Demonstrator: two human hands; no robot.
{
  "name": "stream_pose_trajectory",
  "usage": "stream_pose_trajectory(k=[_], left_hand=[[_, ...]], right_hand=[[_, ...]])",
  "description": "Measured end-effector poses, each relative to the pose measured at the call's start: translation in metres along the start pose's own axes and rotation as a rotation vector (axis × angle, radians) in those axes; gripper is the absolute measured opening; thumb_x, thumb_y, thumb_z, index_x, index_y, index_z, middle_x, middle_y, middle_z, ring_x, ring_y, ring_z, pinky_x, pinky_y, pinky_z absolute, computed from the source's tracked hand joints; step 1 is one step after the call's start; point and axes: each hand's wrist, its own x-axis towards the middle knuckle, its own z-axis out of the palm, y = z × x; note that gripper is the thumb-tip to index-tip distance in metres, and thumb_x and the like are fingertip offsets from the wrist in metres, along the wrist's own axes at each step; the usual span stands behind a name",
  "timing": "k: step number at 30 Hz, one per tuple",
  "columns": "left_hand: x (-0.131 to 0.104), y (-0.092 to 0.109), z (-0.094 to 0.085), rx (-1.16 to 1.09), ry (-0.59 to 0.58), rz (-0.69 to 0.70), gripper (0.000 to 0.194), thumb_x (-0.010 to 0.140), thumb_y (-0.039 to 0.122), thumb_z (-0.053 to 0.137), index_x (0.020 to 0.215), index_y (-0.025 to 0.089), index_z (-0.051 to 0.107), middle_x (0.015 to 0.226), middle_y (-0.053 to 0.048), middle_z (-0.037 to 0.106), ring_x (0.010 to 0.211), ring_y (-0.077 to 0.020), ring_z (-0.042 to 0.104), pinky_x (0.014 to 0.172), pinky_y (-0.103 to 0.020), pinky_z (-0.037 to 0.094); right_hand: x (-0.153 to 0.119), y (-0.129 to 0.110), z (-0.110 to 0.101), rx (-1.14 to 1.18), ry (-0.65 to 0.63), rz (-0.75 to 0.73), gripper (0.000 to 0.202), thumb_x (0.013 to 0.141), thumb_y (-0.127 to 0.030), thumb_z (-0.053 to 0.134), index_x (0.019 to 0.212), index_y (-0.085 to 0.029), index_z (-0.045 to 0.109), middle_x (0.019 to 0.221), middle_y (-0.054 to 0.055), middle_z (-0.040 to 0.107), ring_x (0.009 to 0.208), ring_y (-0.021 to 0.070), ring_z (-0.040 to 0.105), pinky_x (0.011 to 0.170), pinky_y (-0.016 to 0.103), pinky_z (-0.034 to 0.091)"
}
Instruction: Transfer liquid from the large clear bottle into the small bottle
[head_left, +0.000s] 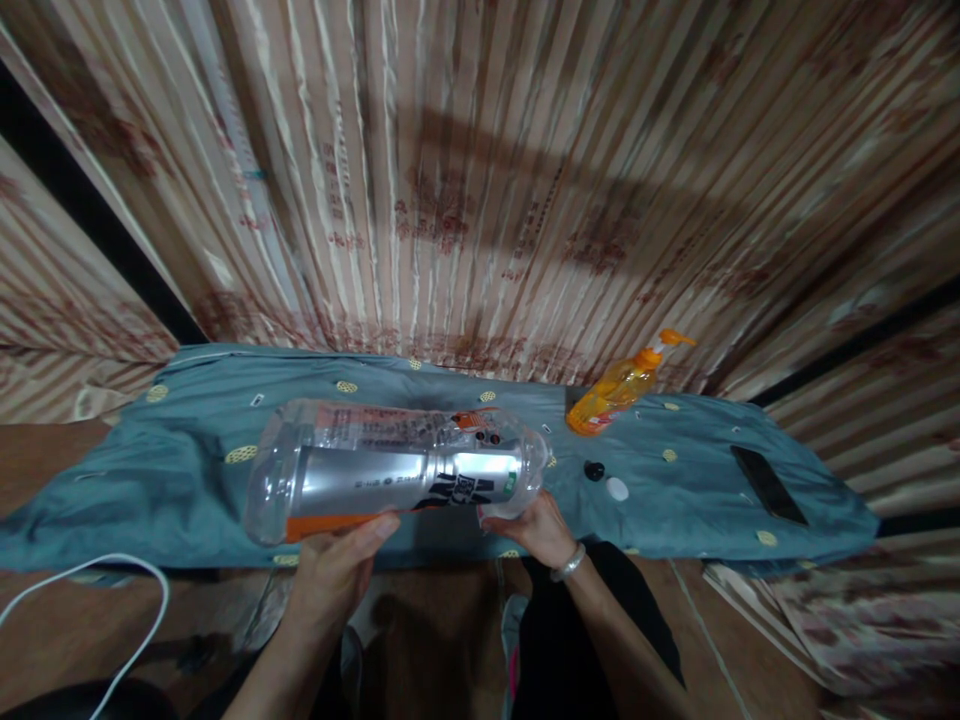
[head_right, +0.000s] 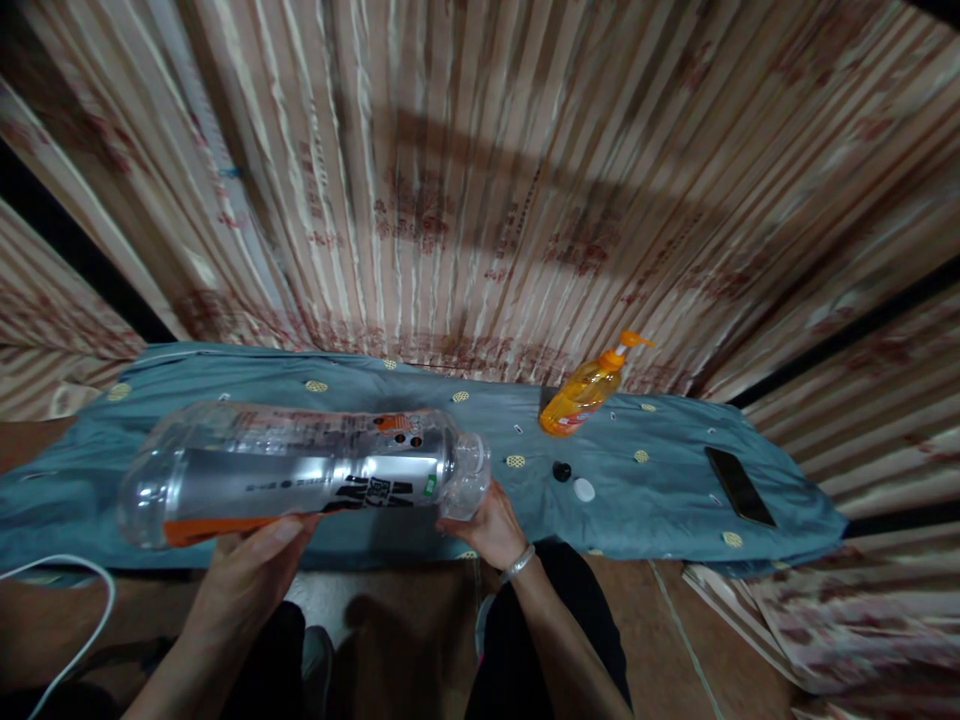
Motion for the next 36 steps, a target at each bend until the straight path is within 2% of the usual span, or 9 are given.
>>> stream_pose_trajectory(k=[4,10,14,20,27,31,34,36], left_hand=[[0.003,0.001,-0.003,-0.014,-0.081,0.052,0.041,0.053,0.026,0.084,0.093,0.020,0.077,0.075,-0.002,0.079,0.086,-0.0276,0.075,0.090,-0.037,0.056],[0.003,0.002,-0.002,0.002,-0.064,0.043,0.045,0.050,0.030,0.085,0.093,0.020,0.077,0.075,-0.003,0.079,0.073,-0.0253,0.075,0.081,-0.035,0.060],[0.005,0.000,-0.001,0.003,-0.035,0.040,0.051,0.046,0.035,0.087,0.093,0.018,0.077,0.066,-0.002,0.077,0.064,-0.0244,0.073,0.074,-0.034,0.061],[0.006,-0.002,-0.006,0.011,-0.089,0.039,0.044,0.053,0.033,0.085,0.094,0.018,0.078,0.068,-0.003,0.077,0.072,-0.0271,0.074,0.082,-0.039,0.059],[0.008,-0.007,-0.010,-0.005,-0.127,0.040,0.029,0.056,0.031,0.084,0.081,0.019,0.078,0.063,-0.003,0.076,0.072,-0.0269,0.074,0.085,-0.040,0.058],[0.006,-0.003,-0.004,-0.008,-0.078,0.045,0.032,0.051,0.031,0.085,0.080,0.019,0.078,0.062,-0.002,0.075,0.070,-0.0239,0.073,0.079,-0.034,0.060],[0.006,0.001,0.002,-0.018,-0.033,0.023,0.030,0.044,0.034,0.087,0.068,0.020,0.076,0.058,-0.001,0.074,0.062,-0.0210,0.071,0.072,-0.030,0.060],[0.006,0.002,0.002,-0.020,-0.056,0.023,0.027,0.044,0.036,0.087,0.061,0.020,0.074,0.057,-0.002,0.073,0.062,-0.0214,0.071,0.073,-0.032,0.060]], right_hand=[[0.000,0.001,0.001,-0.017,0.012,0.012,0.031,0.065,-0.031,0.080,0.093,-0.020,0.073,0.086,0.004,0.077,0.089,0.0291,0.071,0.084,0.040,0.055],[0.000,0.003,0.001,-0.016,0.019,0.011,0.031,0.065,-0.032,0.079,0.093,-0.020,0.073,0.085,0.004,0.077,0.090,0.0293,0.071,0.083,0.040,0.055],[0.000,0.001,0.000,-0.021,0.021,-0.002,0.030,0.065,-0.032,0.079,0.092,-0.020,0.073,0.087,0.004,0.077,0.089,0.0290,0.071,0.082,0.040,0.056],[0.000,0.001,0.000,0.000,-0.011,0.010,0.026,0.067,-0.031,0.079,0.090,-0.020,0.073,0.084,0.004,0.077,0.086,0.0288,0.072,0.083,0.041,0.055],[0.000,0.002,0.001,-0.001,0.023,-0.019,0.028,0.067,-0.031,0.079,0.091,-0.019,0.072,0.090,0.006,0.077,0.085,0.0283,0.071,0.082,0.041,0.055],[0.001,0.003,0.002,-0.006,0.025,-0.021,0.024,0.066,-0.029,0.080,0.087,-0.019,0.072,0.088,0.006,0.077,0.085,0.0280,0.071,0.082,0.039,0.055],[0.001,0.004,0.002,-0.014,0.035,-0.025,0.025,0.065,-0.028,0.080,0.087,-0.019,0.073,0.088,0.006,0.076,0.085,0.0279,0.071,0.082,0.039,0.055],[0.001,0.004,0.002,-0.020,0.040,-0.027,0.026,0.064,-0.028,0.081,0.087,-0.019,0.073,0.089,0.006,0.076,0.085,0.0281,0.070,0.082,0.039,0.055]])
